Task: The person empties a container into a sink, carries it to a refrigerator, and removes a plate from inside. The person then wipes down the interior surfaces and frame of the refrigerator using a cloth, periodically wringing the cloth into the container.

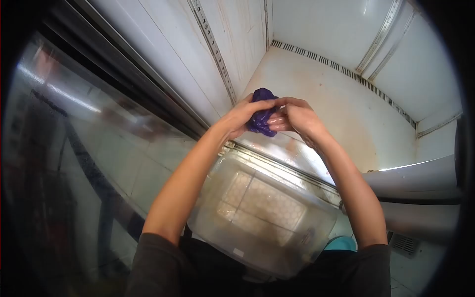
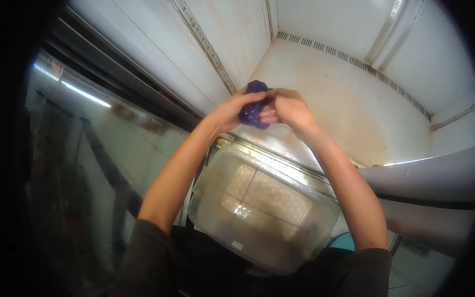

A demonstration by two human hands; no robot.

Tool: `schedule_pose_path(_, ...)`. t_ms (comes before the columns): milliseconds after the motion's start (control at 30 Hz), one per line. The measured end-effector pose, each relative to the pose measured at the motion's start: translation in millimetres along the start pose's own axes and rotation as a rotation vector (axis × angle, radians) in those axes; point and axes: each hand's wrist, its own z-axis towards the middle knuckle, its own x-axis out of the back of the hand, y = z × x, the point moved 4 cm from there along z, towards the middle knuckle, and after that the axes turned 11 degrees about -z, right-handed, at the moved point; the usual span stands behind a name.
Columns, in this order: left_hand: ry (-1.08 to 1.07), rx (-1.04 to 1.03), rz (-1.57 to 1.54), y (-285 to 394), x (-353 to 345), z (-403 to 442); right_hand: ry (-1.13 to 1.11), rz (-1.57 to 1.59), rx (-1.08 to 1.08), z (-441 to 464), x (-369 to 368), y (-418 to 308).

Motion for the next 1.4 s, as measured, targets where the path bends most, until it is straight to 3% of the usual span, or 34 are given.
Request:
schedule_pose_path(67, -0.076, 0.091, -0.004, 2, -10, -35, 0.103, -0.034, -0.007, -16, -6, 7)
schedule_pose_path(100, -0.084, 0.067, -0.003, 3, -22, -55, 0.394, -0.24, 0.132, -10, -15, 30)
schedule_pose_path(167, -0.032, 0.205, -0.022, -12, -33, -93, 0.367, 0.072, 0.187, -38, -56, 38)
schedule_pose_path(233, 0.051, 0.17, 0.044, -43, -28, -113, 0.037, 0.373, -0.08, -40, -89, 54)
schedule_pose_path(300, 0.099, 0.259, 0.217, -53, -28, -132, 0.019, 0.275, -0.103, -62, -102, 60)
schedule_pose_path(367, 0.148, 0.401, 0.232, -59, -30, -146, -0.001, 0.264, -0.09, -70, -111, 70)
schedule_pose_path(433, 0.17, 0.422, 0.178, -66, -28, -152, 0.0, 0.453, 0.067, -81, -119, 78)
schedule_pose_path(467, 0.195, 0.447, 0.127, -72, -26, -155, 0.01, 0.388, 0.076, -86, -119, 78)
schedule_pose_path(500, 0.203, 0.452, 0.12, -82, -20, -157, 0.002, 0.389, 0.067, -85, -123, 84)
schedule_pose_path(567, 0.208, 0.301, -0.063, -99, -10, -152, 0.094, 0.394, 0.25, -79, -124, 85)
schedule_pose_path(633, 0.178, 0.299, -0.028, -109, -4, -148, 0.06, 0.5, 0.162, -75, -122, 89)
schedule_pose_path(733, 0.141, 0.343, 0.12, -123, -6, -146, 0.022, 0.381, 0.07, -72, -125, 104)
schedule_pose_path(833, 0.103, 0.372, 0.269, -148, -1, -144, 0.179, -0.122, 0.053, -76, -131, 124)
schedule_pose_path(900, 0.124, 0.387, 0.522, -158, -3, -148, 0.242, -0.087, 0.18, -78, -140, 138)
schedule_pose_path(1133, 0.148, 0.303, 0.929, -196, 2, -153, 0.164, -0.147, 0.059, -73, -142, 176)
schedule_pose_path(1367, 0.098, 0.142, 0.942, -179, -21, -156, 0.077, -0.202, 0.036, -72, -138, 179)
schedule_pose_path(1400, 0.16, 0.397, 0.886, -157, -31, -157, 0.082, -0.203, 0.037, -72, -135, 169)
